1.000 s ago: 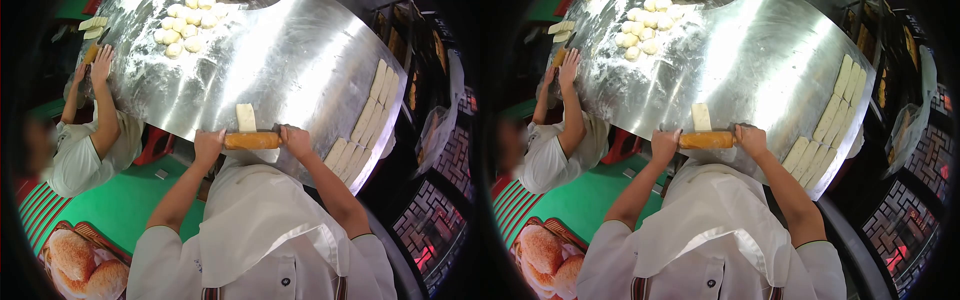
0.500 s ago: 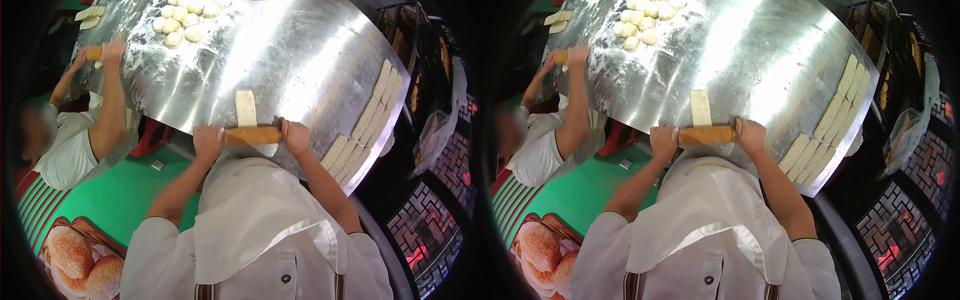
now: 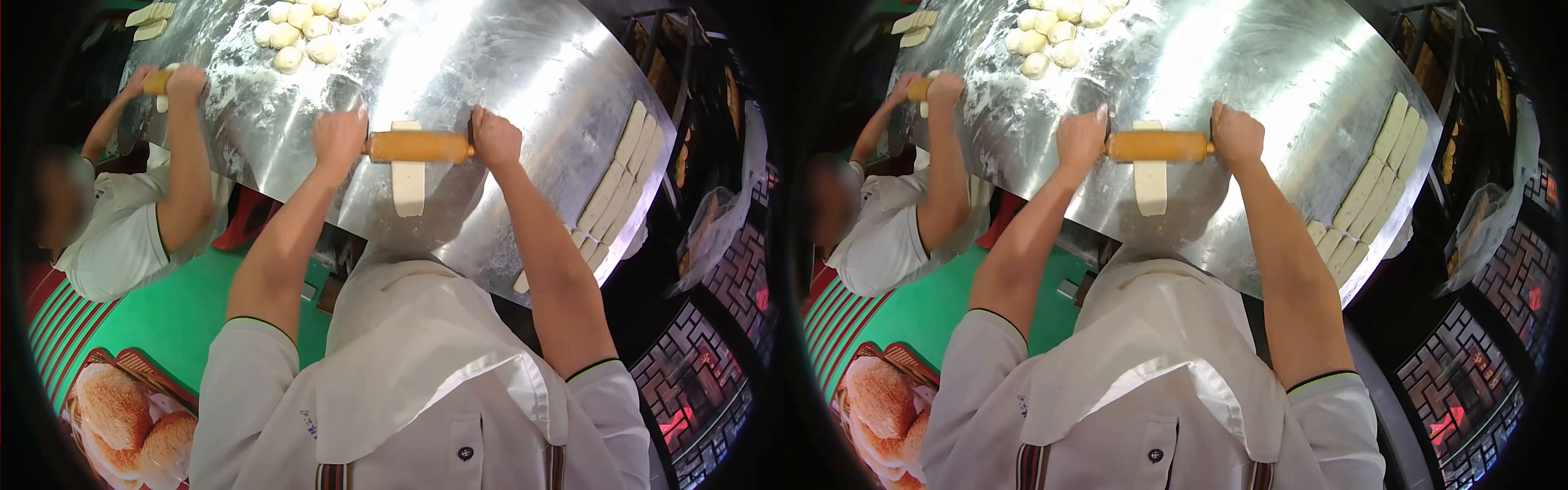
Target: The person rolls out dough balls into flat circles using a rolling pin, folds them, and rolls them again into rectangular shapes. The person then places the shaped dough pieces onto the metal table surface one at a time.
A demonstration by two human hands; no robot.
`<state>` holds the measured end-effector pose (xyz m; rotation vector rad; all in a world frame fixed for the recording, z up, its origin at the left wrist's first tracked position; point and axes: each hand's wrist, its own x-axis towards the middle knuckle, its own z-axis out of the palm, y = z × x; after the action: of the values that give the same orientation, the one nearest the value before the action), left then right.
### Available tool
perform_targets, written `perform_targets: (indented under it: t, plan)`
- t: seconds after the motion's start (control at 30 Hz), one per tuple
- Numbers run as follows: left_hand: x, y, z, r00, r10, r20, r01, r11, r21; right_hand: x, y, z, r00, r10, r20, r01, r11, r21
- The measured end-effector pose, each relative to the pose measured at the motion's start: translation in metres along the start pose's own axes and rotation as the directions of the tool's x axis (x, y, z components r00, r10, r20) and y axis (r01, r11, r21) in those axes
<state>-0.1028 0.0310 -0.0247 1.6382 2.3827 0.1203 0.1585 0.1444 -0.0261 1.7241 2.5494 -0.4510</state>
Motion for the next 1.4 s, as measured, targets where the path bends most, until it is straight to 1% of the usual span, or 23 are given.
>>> perform_targets:
  t: [0.03, 0.1, 0.17, 0.23, 0.3, 0.33, 0.37, 0.4, 0.47, 0.53, 0.57, 0.6, 0.63, 0.67, 0.73, 0.83, 0.9, 1.0, 1.1, 1.17, 1.2, 1.27, 1.4]
  plan:
    - [-0.013, 0.001, 0.001, 0.999, 0.016, 0.031, -0.016, 1.0, 0.012, -0.014, 0.002, 0.004, 1.0, -0.02, -0.01, 0.02, 0.999, 0.034]
    - [-0.064, 0.001, 0.0, 0.997, 0.059, -0.048, -0.064, 0.992, -0.105, -0.06, 0.007, 0.015, 0.999, -0.036, 0.018, 0.035, 0.999, 0.032]
    - [-0.115, -0.006, 0.02, 0.971, 0.225, -0.086, -0.228, 0.973, -0.037, -0.114, 0.012, 0.022, 0.997, -0.082, 0.007, 0.081, 0.995, 0.06]
    - [-0.155, 0.006, 0.006, 0.987, 0.139, 0.079, -0.13, 0.985, -0.116, -0.157, 0.022, 0.029, 0.983, -0.181, -0.033, 0.183, 0.975, 0.125]
    - [-0.171, 0.008, 0.002, 0.987, 0.143, 0.075, -0.131, 0.981, -0.145, -0.169, 0.022, 0.026, 0.971, -0.224, -0.077, 0.234, 0.957, 0.17]
    - [-0.173, 0.008, 0.002, 0.987, 0.145, 0.073, -0.13, 0.976, -0.177, -0.17, 0.021, 0.024, 0.981, -0.195, 0.002, 0.193, 0.97, 0.148]
    - [-0.168, 0.005, 0.003, 0.987, 0.145, 0.071, -0.13, 0.976, -0.177, -0.166, 0.022, 0.022, 0.983, -0.164, 0.079, 0.154, 0.981, 0.121]
    - [-0.156, 0.005, -0.004, 0.987, 0.132, 0.087, -0.118, 0.982, -0.149, -0.155, 0.02, 0.019, 0.983, -0.167, 0.073, 0.158, 0.98, 0.119]
    - [-0.127, 0.002, -0.008, 0.988, 0.121, 0.099, -0.109, 0.987, -0.122, -0.124, 0.013, 0.015, 0.989, -0.145, -0.032, 0.148, 0.976, 0.161]
    - [-0.084, -0.002, -0.004, 0.989, 0.097, 0.11, -0.077, 0.981, -0.179, -0.085, 0.014, 0.023, 0.992, -0.116, -0.04, 0.119, 0.988, 0.102]
    - [-0.06, -0.002, 0.0, 0.995, 0.044, 0.09, -0.034, 0.994, -0.105, -0.062, 0.013, 0.022, 0.988, -0.123, -0.098, 0.13, 0.989, 0.074]
    - [-0.035, 0.0, 0.002, 0.998, -0.009, 0.068, 0.011, 0.999, -0.03, -0.036, 0.015, 0.025, 0.987, -0.14, -0.08, 0.14, 0.99, -0.006]
    - [-0.011, 0.002, -0.002, 0.998, -0.031, 0.06, 0.032, 0.999, -0.019, -0.011, 0.011, 0.018, 0.985, -0.116, -0.124, 0.118, 0.993, 0.009]
    - [0.013, 0.003, -0.008, 0.997, -0.052, 0.05, 0.053, 0.999, -0.008, 0.013, 0.007, 0.01, 0.997, -0.027, -0.071, 0.027, 1.0, 0.0]
    - [0.05, 0.001, -0.008, 1.0, 0.009, -0.009, -0.009, 0.999, -0.04, 0.048, 0.005, 0.0, 0.993, -0.04, -0.107, 0.034, 0.998, -0.062]
    - [0.062, 0.001, -0.005, 0.998, -0.017, -0.059, 0.015, 0.999, -0.039, 0.061, 0.001, -0.008, 0.999, 0.001, -0.052, -0.005, 0.998, -0.068]
    - [0.039, 0.002, -0.004, 0.999, -0.019, -0.049, 0.017, 0.999, -0.051, 0.037, 0.0, -0.008, 1.0, 0.01, -0.007, -0.01, 0.996, -0.09]
    - [-0.019, 0.003, 0.002, 0.998, 0.009, -0.059, -0.011, 0.999, -0.039, -0.022, 0.007, 0.008, 1.0, -0.019, -0.016, 0.019, 1.0, 0.001]
    - [-0.072, 0.005, 0.007, 0.981, 0.091, -0.169, -0.104, 0.992, -0.067, -0.077, 0.009, 0.018, 0.999, -0.034, -0.017, 0.035, 0.998, 0.046]
    - [-0.099, 0.005, 0.006, 0.969, 0.15, -0.196, -0.19, 0.961, -0.203, -0.103, 0.014, 0.022, 0.999, -0.046, -0.025, 0.048, 0.997, 0.061]
    - [-0.112, 0.005, 0.006, 0.968, 0.155, -0.196, -0.194, 0.96, -0.2, -0.116, 0.016, 0.023, 0.996, -0.09, -0.004, 0.09, 0.994, 0.059]
    - [-0.134, 0.005, 0.006, 0.974, 0.212, -0.076, -0.215, 0.976, -0.043, -0.14, 0.02, 0.028, 0.992, -0.128, 0.017, 0.127, 0.99, 0.059]
    - [-0.174, 0.007, 0.005, 0.985, 0.174, 0.006, -0.173, 0.98, -0.094, -0.182, 0.027, 0.039, 0.982, -0.191, 0.002, 0.19, 0.976, 0.102]
